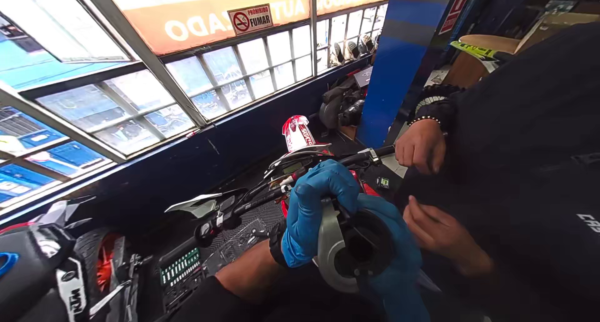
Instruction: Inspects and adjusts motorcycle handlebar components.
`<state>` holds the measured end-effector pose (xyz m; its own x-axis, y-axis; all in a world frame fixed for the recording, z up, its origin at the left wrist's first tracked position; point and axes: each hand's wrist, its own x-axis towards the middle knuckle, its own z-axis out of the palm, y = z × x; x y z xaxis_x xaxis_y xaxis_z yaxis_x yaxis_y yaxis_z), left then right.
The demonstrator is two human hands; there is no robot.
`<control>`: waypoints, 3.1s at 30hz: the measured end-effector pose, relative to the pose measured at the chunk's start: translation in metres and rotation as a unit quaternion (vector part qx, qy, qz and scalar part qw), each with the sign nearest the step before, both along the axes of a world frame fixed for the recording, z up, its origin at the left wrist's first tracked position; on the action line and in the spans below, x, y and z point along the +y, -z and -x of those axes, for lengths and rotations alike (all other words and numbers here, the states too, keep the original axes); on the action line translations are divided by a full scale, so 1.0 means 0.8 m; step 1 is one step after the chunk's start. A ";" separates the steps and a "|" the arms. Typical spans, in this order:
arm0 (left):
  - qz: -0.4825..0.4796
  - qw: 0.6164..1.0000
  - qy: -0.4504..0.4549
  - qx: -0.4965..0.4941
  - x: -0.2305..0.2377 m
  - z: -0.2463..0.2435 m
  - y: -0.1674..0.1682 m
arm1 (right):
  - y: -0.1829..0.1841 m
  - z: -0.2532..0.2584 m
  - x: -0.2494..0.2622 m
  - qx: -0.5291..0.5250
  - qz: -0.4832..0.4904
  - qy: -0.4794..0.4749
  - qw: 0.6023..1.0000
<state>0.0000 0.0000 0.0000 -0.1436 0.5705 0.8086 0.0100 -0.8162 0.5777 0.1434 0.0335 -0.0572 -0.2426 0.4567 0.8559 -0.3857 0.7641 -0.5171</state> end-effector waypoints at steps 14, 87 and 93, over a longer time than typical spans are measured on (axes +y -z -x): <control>-0.025 0.994 0.006 0.103 -0.004 0.007 -0.004 | -0.030 -0.016 -0.007 -0.031 0.069 -0.080 0.994; -0.005 0.984 0.051 0.171 -0.004 0.014 -0.010 | 0.275 -0.118 -0.092 -0.476 0.434 0.176 0.745; -0.038 0.979 -0.013 0.197 -0.010 0.012 -0.002 | 0.288 -0.134 -0.082 -0.435 0.436 0.127 0.777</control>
<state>-0.0098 -0.0079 0.0020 0.1751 0.5069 0.8440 0.2419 -0.8532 0.4622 0.2510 -0.0324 -0.2874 -0.3632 0.8991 -0.2444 0.5063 -0.0298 -0.8619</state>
